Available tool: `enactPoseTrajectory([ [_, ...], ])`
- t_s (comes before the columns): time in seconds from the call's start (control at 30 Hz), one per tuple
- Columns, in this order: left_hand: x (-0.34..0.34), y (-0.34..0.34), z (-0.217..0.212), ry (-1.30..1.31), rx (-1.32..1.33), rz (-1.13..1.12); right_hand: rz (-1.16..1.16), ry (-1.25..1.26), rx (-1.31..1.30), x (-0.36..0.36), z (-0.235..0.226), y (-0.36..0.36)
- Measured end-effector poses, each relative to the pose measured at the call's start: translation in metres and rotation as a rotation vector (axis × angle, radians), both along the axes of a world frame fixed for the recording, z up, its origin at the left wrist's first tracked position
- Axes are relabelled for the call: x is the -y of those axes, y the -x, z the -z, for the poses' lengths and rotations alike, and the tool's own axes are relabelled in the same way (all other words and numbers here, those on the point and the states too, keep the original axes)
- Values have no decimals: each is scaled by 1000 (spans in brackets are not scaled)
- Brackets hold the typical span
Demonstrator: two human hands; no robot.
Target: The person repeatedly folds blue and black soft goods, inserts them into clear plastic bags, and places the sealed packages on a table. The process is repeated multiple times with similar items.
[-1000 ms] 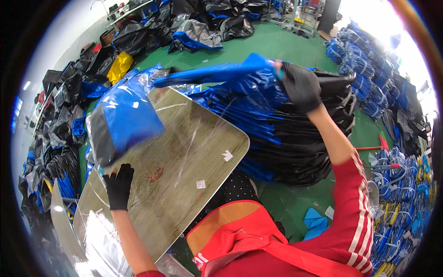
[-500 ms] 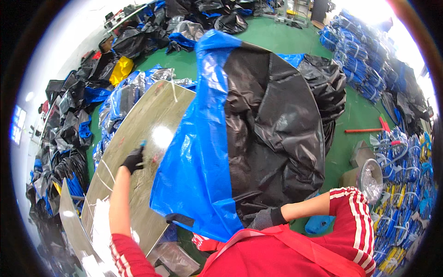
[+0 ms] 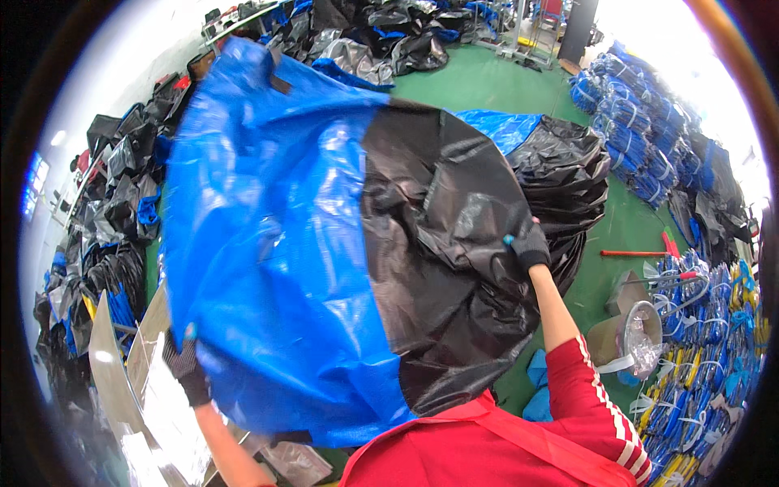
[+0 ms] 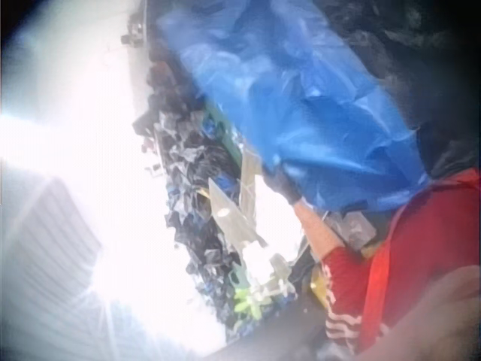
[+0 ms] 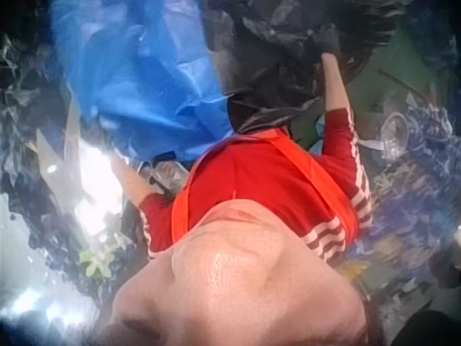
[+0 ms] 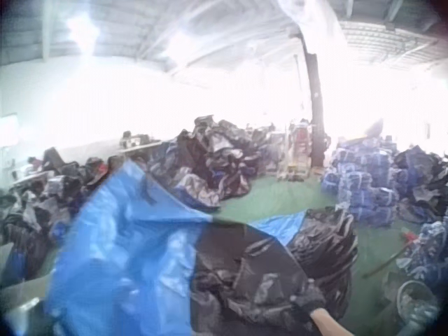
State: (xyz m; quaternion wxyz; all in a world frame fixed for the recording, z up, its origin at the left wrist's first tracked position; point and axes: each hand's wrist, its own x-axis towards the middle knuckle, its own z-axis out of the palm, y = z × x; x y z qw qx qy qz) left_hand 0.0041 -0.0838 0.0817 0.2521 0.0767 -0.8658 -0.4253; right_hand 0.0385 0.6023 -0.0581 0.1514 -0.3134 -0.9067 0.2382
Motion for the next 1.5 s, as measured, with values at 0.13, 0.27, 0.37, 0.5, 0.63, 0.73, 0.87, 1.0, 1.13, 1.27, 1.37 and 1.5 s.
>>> enactPoseTrajectory([
  [0.13,97,-105,-1,69,-67,-223,-212,48,-407,59,-10,74],
  [0.27,146,-190,9,246,400,-475,-392,-50,-224,141,-29,147],
  [0.37,146,-204,28,738,967,-718,-427,-439,-271,202,-47,173],
  [0.5,108,-112,69,433,306,-29,-528,-260,151,254,-50,199],
  [0.63,58,9,119,597,148,266,-694,-494,305,272,-10,206],
  [0.73,33,37,152,744,431,202,-626,-445,44,273,-2,206],
  [0.87,29,26,178,882,330,139,-1036,-695,198,238,-66,225],
  [1.0,35,17,178,925,334,141,-594,397,77,145,-125,254],
  [1.13,16,33,137,922,360,156,-612,-273,86,109,-79,259],
  [1.27,-60,74,86,774,37,151,-539,-330,-216,160,-60,270],
  [1.37,-146,115,88,640,-223,431,-447,-407,139,219,-83,276],
  [1.5,-203,122,127,797,121,487,-764,-487,29,236,-123,290],
])
